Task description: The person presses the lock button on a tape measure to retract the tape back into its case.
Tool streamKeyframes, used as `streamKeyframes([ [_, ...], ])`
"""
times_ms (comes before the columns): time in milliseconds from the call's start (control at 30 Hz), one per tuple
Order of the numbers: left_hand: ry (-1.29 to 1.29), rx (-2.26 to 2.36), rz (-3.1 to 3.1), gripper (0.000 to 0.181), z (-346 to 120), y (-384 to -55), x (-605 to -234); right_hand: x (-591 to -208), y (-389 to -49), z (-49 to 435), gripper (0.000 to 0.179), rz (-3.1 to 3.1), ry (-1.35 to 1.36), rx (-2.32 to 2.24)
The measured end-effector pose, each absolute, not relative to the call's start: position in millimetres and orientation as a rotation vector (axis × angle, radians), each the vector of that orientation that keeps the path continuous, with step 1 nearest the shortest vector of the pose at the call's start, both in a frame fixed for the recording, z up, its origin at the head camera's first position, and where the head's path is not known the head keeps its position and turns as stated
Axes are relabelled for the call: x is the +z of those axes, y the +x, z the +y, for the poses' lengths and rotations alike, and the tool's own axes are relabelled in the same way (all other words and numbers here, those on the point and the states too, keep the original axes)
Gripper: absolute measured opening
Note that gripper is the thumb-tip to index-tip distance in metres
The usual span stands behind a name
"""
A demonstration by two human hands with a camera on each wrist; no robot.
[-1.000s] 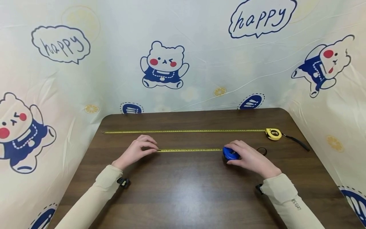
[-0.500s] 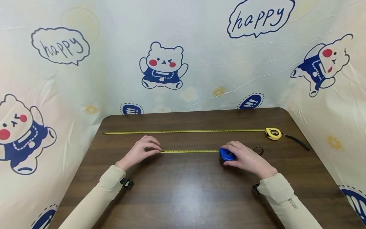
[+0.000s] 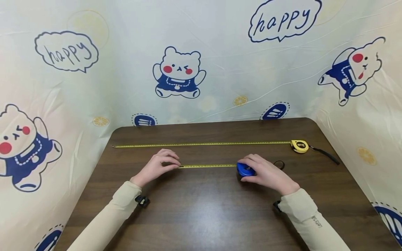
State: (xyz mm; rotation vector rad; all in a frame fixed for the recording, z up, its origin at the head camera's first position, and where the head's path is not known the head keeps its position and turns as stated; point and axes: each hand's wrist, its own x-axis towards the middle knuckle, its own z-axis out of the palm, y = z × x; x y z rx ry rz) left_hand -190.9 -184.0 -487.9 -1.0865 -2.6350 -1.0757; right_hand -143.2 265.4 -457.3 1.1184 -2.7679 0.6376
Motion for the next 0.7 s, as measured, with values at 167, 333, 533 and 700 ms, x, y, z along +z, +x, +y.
streamKeyframes([
  [167, -1.115, -1.093, -2.6, 0.011, -178, -191, -489, -458, -144, 261, 0.057, -2.772, 1.123, 0.655],
  [333, -1.132, -1.121, -2.6, 0.01, -172, -190, -488, -459, -145, 256, 0.057, -2.77, 1.137, 0.658],
  [533, -1.146, -1.119, -2.602, 0.009, -165, -190, -489, -460, -147, 250, 0.057, -2.735, 1.169, 0.654],
  [700, -1.165, -1.124, -2.606, 0.008, -159, -190, -491, -460, -147, 245, 0.057, -2.728, 1.19, 0.671],
])
